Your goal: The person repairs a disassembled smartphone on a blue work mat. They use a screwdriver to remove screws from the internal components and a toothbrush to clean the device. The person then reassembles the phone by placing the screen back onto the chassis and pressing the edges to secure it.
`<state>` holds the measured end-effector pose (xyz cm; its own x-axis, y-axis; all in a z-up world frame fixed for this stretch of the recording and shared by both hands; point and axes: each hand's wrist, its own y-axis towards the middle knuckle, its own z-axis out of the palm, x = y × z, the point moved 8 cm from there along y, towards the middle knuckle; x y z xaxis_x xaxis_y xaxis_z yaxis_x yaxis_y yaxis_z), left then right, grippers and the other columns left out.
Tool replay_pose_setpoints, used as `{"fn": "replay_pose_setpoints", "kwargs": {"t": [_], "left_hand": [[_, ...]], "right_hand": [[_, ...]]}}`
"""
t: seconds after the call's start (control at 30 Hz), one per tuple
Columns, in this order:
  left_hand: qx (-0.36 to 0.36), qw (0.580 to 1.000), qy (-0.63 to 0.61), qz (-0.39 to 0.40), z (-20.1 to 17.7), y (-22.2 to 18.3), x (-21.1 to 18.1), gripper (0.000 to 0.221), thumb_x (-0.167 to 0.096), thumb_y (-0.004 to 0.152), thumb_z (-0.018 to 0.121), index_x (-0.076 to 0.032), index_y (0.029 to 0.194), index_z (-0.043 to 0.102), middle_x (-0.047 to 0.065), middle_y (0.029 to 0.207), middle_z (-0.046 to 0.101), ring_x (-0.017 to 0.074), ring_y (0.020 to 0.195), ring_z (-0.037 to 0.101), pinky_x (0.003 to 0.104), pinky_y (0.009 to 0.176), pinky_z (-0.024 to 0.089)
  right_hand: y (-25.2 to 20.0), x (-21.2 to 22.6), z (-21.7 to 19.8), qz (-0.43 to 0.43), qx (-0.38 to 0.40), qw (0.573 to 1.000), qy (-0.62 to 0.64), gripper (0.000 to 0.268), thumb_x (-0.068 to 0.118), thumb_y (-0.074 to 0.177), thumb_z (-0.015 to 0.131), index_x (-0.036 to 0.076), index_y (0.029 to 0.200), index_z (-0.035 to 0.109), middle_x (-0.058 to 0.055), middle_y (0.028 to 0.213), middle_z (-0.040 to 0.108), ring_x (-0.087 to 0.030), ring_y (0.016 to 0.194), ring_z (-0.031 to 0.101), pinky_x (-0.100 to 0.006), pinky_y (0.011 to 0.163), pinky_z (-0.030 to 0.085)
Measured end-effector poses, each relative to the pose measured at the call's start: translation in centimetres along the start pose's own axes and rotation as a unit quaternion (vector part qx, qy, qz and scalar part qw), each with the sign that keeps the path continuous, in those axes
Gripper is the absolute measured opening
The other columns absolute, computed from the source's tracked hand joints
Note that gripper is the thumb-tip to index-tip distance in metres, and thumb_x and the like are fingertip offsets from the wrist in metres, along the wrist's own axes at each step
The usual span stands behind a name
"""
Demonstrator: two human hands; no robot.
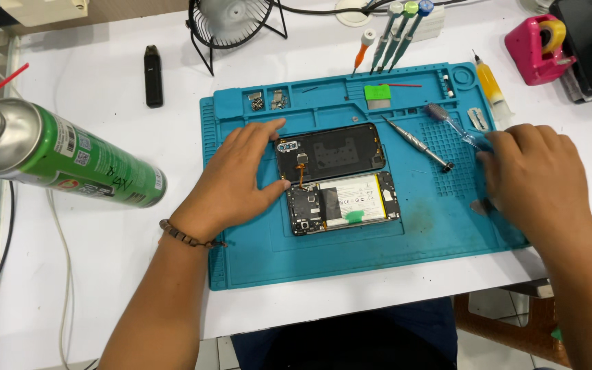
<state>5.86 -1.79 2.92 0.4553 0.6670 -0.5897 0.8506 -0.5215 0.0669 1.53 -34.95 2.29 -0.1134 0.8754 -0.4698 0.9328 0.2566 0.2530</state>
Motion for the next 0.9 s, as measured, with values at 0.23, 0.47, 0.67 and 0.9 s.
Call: {"fn": "replay_pose_setpoints", "kwargs": {"t": [0.23, 0.47, 0.67, 0.9], "left_hand": [[0.011, 1.000, -0.008, -0.007, -0.1, 0.1, 0.0, 0.074, -0.024, 0.078, 0.071, -0.012, 0.142, 0.034, 0.006, 0.125, 0.052, 0.0264, 0.110, 0.046, 0.041, 0.094, 0.041], [0.009, 1.000, -0.005, -0.002, 0.2, -0.1, 0.6, 0.074, -0.023, 0.079, 0.072, -0.011, 0.141, 0.034, 0.009, 0.134, 0.047, 0.0315, 0.126, 0.041, 0.046, 0.107, 0.030], [0.011, 1.000, -0.004, 0.006, 0.5, 0.0, 0.8, 0.075, -0.023, 0.079, 0.072, -0.009, 0.142, 0.033, 0.009, 0.138, 0.045, 0.0314, 0.128, 0.038, 0.045, 0.108, 0.029], [0.012, 1.000, -0.009, -0.002, 0.4, 0.1, 1.0, 0.077, -0.023, 0.078, 0.074, -0.009, 0.142, 0.033, 0.009, 0.139, 0.045, 0.0302, 0.130, 0.038, 0.045, 0.110, 0.028]], "right_hand": [[1.0, 9.1, -9.7, -0.231, -0.068, 0.909, 0.340, 0.053, 0.039, 0.080, 0.070, 0.008, 0.120, 0.056, -0.014, 0.113, 0.061, -0.032, 0.101, 0.059, -0.045, 0.082, 0.050], [1.0, 13.0, -10.4, -0.374, -0.112, 0.890, 0.238, 0.032, 0.032, 0.091, 0.059, 0.009, 0.112, 0.055, -0.013, 0.107, 0.061, -0.029, 0.089, 0.060, -0.042, 0.079, 0.051], [0.1, 13.2, -11.3, -0.406, -0.189, 0.869, 0.208, 0.035, 0.026, 0.091, 0.060, 0.000, 0.115, 0.056, -0.019, 0.107, 0.065, -0.031, 0.093, 0.066, -0.042, 0.079, 0.055], [0.4, 12.6, -11.7, -0.409, -0.224, 0.857, 0.218, 0.028, 0.016, 0.091, 0.058, -0.001, 0.114, 0.057, -0.019, 0.106, 0.068, -0.031, 0.091, 0.069, -0.040, 0.076, 0.056]]}}
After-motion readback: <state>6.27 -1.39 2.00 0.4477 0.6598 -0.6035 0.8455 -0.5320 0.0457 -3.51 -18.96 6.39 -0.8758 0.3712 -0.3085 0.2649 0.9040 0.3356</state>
